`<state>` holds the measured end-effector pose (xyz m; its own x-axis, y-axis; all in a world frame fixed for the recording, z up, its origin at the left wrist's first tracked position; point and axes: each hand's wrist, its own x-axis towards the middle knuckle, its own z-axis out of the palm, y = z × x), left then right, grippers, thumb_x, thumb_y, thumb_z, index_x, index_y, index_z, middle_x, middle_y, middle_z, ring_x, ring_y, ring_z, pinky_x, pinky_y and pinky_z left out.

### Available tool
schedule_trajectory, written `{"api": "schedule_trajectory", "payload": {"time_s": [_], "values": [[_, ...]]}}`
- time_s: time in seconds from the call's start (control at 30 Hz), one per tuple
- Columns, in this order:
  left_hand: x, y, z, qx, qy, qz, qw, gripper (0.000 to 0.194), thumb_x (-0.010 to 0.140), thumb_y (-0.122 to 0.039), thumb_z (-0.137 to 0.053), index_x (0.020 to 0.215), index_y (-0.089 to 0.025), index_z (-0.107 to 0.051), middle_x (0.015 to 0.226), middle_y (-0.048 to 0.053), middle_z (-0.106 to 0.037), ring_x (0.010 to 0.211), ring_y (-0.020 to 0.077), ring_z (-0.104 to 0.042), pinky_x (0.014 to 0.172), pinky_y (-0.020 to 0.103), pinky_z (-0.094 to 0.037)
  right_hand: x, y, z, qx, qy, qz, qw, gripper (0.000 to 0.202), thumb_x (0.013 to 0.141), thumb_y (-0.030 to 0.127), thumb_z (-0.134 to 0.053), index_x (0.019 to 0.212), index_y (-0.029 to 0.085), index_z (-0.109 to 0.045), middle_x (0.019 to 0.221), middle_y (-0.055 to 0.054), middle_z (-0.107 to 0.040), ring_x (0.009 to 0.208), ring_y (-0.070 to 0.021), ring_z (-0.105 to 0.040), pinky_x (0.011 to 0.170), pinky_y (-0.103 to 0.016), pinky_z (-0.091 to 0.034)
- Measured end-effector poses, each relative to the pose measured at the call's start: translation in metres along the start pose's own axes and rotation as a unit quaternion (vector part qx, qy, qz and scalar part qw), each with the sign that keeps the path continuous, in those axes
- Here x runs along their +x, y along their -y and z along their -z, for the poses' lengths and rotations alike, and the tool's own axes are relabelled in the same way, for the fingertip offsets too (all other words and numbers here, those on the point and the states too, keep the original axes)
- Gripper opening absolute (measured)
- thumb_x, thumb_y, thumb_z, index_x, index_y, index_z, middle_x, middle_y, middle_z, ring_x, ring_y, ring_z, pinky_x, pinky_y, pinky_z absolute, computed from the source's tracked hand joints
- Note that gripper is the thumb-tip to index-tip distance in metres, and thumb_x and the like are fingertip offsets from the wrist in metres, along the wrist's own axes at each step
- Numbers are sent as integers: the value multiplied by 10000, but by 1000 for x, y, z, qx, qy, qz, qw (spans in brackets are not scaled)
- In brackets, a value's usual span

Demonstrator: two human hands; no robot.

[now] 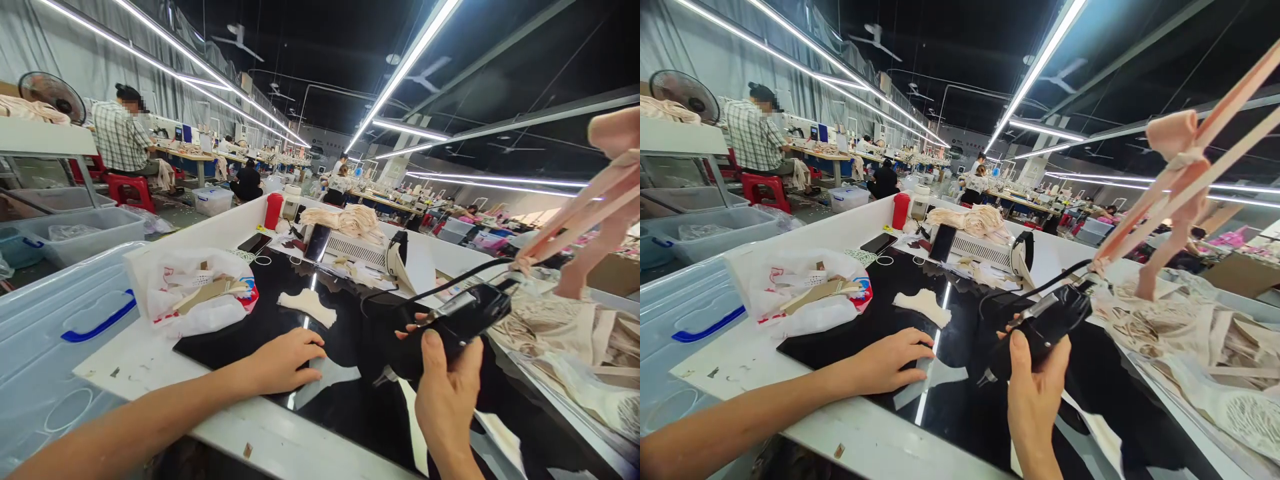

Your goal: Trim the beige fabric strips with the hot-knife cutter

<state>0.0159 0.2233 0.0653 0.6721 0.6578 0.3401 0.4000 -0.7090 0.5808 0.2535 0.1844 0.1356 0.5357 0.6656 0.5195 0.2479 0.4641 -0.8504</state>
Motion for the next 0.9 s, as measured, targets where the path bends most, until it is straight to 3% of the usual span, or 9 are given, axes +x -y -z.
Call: {"api": "schedule_trajectory", "payload": {"time_s": [0.1,0.2,0.27,0.37,0.43,0.5,0.57,0.67,0.9], "values": [[0,3,-2,-6,0,6,1000,211,927,-246,-719,1133,-202,-712,1314,91,-646,1258,268,-582,1081,398,-472,0,3,10,-67,-64,78,993,623,854,574,-743,1364,257,-580,1178,-51,-623,1012,-237,-601,1022,-468,-438],[1,5,-4,-24,-11,-9,1000,100,934,-209,-691,1032,-195,-709,1238,75,-673,1230,244,-588,1069,375,-469,-7,2,16,-39,-135,203,969,464,860,474,-769,1228,217,-653,1010,-38,-613,852,-208,-584,917,-427,-488],[2,5,-4,-31,-15,-20,999,66,940,-194,-671,1000,-192,-699,1189,66,-687,1182,229,-605,1043,352,-475,-17,-3,15,-78,-51,235,967,268,908,436,-716,1058,215,-695,895,-34,-637,767,-210,-596,813,-403,-519],[2,4,-3,-30,-18,-26,999,82,959,-190,-631,1017,-191,-688,1103,54,-705,1080,208,-629,1003,327,-481,-33,-16,7,-165,201,206,944,253,966,435,-625,1114,250,-712,1008,-66,-731,891,-251,-685,819,-407,-554],[2,2,-1,-26,-20,-15,999,104,971,-203,-608,1040,-195,-686,1044,37,-713,1009,197,-639,1011,330,-473,-42,-23,-2,-185,307,148,922,300,989,458,-578,1198,271,-684,1104,-73,-743,993,-267,-701,857,-415,-560],[2,-1,2,-30,-20,2,999,114,979,-218,-594,1046,-204,-686,1018,17,-721,975,189,-647,1012,328,-467,-47,-27,-10,-190,370,69,907,308,1013,489,-527,1196,279,-658,1088,-61,-741,970,-255,-705,836,-395,-556],[2,-5,7,-54,-19,25,998,118,983,-226,-583,1037,-209,-686,1013,0,-729,954,180,-658,954,297,-476,-49,-27,-16,-181,408,2,895,310,1022,530,-497,1112,271,-639,959,-30,-728,829,-225,-691,745,-349,-537],[2,-10,15,-123,-23,53,991,126,978,-236,-575,1015,-202,-691,998,-10,-730,919,166,-657,866,263,-468,-49,-28,-19,-142,415,-57,897,366,1011,597,-483,968,251,-594,776,10,-653,710,-201,-627,662,-308,-476],[5,-5,16,-252,-63,108,960,132,843,-238,-664,955,-170,-680,828,-22,-648,751,131,-560,734,250,-439,-40,-32,-21,-123,391,-85,908,457,943,657,-551,814,222,-604,686,32,-516,664,-168,-510,631,-277,-402]]}}
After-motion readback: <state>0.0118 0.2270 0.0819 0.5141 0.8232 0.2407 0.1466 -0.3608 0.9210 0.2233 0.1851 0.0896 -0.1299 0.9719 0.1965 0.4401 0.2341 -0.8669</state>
